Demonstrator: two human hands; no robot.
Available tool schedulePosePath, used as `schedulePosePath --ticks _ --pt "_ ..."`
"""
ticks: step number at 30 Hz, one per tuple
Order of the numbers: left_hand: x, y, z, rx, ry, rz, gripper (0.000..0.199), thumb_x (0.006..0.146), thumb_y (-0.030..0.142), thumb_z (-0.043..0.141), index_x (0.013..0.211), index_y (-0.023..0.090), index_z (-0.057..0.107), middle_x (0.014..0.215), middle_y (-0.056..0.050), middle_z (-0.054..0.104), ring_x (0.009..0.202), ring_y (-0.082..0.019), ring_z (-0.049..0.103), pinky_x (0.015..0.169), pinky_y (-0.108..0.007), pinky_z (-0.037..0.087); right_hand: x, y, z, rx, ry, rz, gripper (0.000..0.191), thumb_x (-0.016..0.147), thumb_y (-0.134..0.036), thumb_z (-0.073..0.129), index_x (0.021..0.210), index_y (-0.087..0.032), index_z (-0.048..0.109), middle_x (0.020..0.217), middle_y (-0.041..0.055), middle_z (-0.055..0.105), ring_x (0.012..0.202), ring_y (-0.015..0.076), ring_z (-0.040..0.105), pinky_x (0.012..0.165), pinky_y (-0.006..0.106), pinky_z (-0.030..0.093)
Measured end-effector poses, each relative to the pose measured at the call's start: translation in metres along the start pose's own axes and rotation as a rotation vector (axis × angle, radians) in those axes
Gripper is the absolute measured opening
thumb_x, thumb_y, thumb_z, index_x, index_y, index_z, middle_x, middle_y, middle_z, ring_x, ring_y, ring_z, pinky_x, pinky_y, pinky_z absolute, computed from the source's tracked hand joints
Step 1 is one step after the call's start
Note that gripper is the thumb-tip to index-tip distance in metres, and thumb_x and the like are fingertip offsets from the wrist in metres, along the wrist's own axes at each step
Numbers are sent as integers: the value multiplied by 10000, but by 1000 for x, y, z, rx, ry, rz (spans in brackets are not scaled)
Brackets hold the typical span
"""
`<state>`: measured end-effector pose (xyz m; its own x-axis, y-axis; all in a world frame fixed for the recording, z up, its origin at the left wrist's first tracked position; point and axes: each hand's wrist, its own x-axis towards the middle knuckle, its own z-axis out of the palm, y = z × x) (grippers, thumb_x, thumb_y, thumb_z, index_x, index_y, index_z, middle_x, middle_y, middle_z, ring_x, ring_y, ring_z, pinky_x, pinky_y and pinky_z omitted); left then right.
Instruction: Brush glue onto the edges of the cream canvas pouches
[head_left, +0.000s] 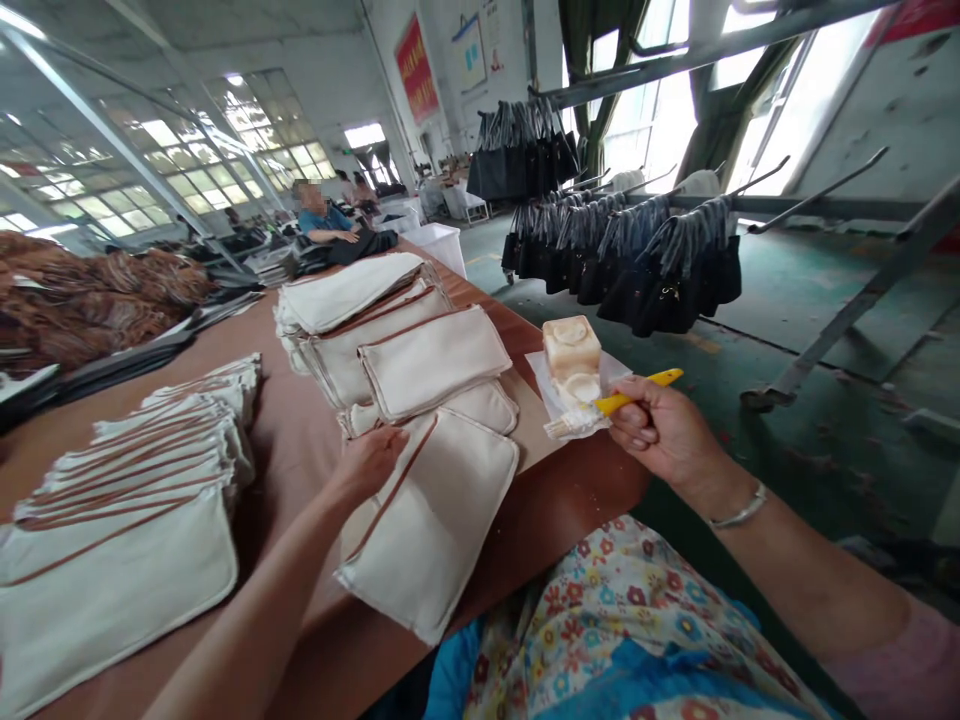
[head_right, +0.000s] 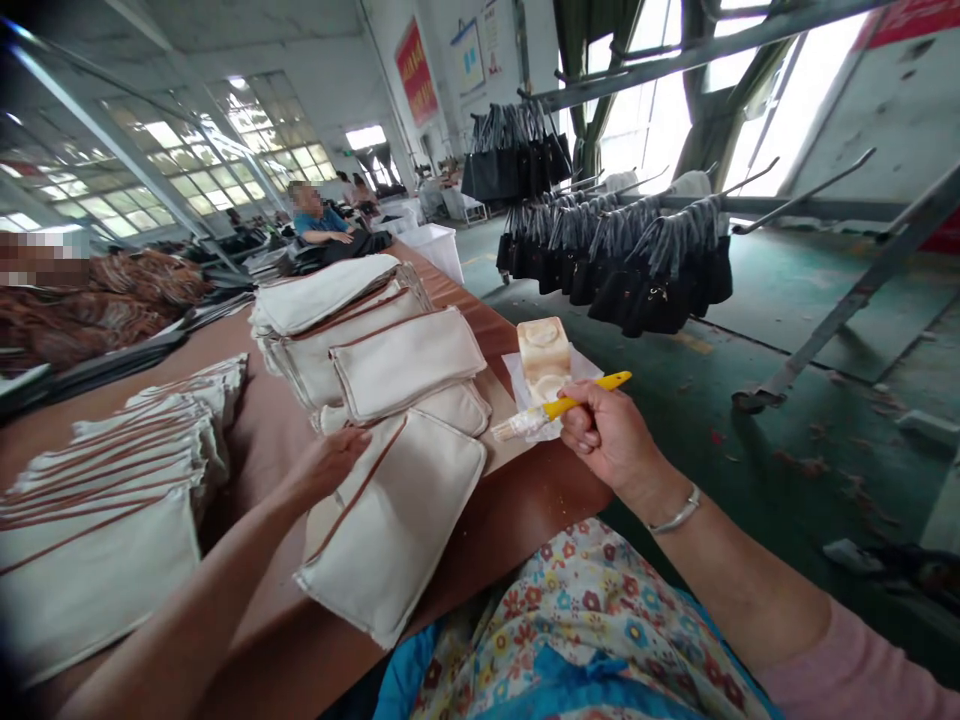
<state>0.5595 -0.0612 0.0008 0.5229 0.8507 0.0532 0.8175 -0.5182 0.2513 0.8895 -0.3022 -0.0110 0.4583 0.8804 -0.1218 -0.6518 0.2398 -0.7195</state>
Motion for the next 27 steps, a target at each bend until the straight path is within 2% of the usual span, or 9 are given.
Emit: schedulePosePath --ticks 3,5,7,13,17,20,23,25,27 --pt "23 17 42 -59 -34 -102 436 925 448 457 646 177 655 743 -125 712 772 -247 672 729 -319 472 -5 13 17 -21 -1 4 213 728 -191 755 691 -183 545 420 -88 386 320 37 236 325 157 219" --pt "33 26 61 -117 -15 -185 438 917 472 462 694 159 674 783 -163 722 800 -282 678 706 -339 463 -6 19 23 -37 -7 2 225 716 -189 765 715 -188 540 419 -93 387 314 36 239 325 155 202" --pt "35 33 70 -202 1 -223 409 894 467 494 796 133 708 834 -169 733 817 -288 681 683 -329 456 -6 21 27 -50 -16 -3 233 717 -199 767 730 -191 534 417 -96 384 314 37 243 327 156 196" --pt "5 63 72 -549 -89 -68 516 843 583 542 1057 161 748 896 -43 753 747 -196 665 636 -248 464 11 17 41 -149 -42 -118 249 698 -234 770 737 -191 528 403 -99 389 319 42 246 332 172 193" --pt "-18 88 67 -820 -108 74 418 778 502 690 1011 166 773 956 -57 744 836 -195 649 716 -245 479 23 21 58 -255 -61 -172 213 688 -256 736 763 -196 546 408 -104 391 320 51 240 332 184 159" --pt "-31 103 62 -845 -115 142 284 785 419 714 921 179 782 880 -39 701 812 -173 620 700 -233 457 32 28 65 -458 -93 -235 148 727 -274 699 770 -188 586 432 -90 412 348 69 295 347 197 187" --pt "-38 112 59 -819 -118 168 220 807 382 702 865 180 769 804 -13 642 736 -142 578 646 -223 427 37 28 62 -676 -93 -409 114 785 -284 661 764 -179 623 460 -70 440 404 94 382 394 217 271" --pt "-40 114 60 -816 -118 174 209 812 367 701 880 181 766 805 -10 641 748 -143 581 661 -225 434 35 23 58 -739 -58 -522 125 824 -296 637 787 -177 641 483 -60 464 435 106 418 425 227 303" --pt "-40 115 63 -818 -131 172 224 812 360 703 929 182 769 834 -15 666 782 -153 600 693 -232 450 28 18 55 -752 -45 -565 132 848 -303 621 815 -177 646 490 -60 470 442 110 426 440 233 318"
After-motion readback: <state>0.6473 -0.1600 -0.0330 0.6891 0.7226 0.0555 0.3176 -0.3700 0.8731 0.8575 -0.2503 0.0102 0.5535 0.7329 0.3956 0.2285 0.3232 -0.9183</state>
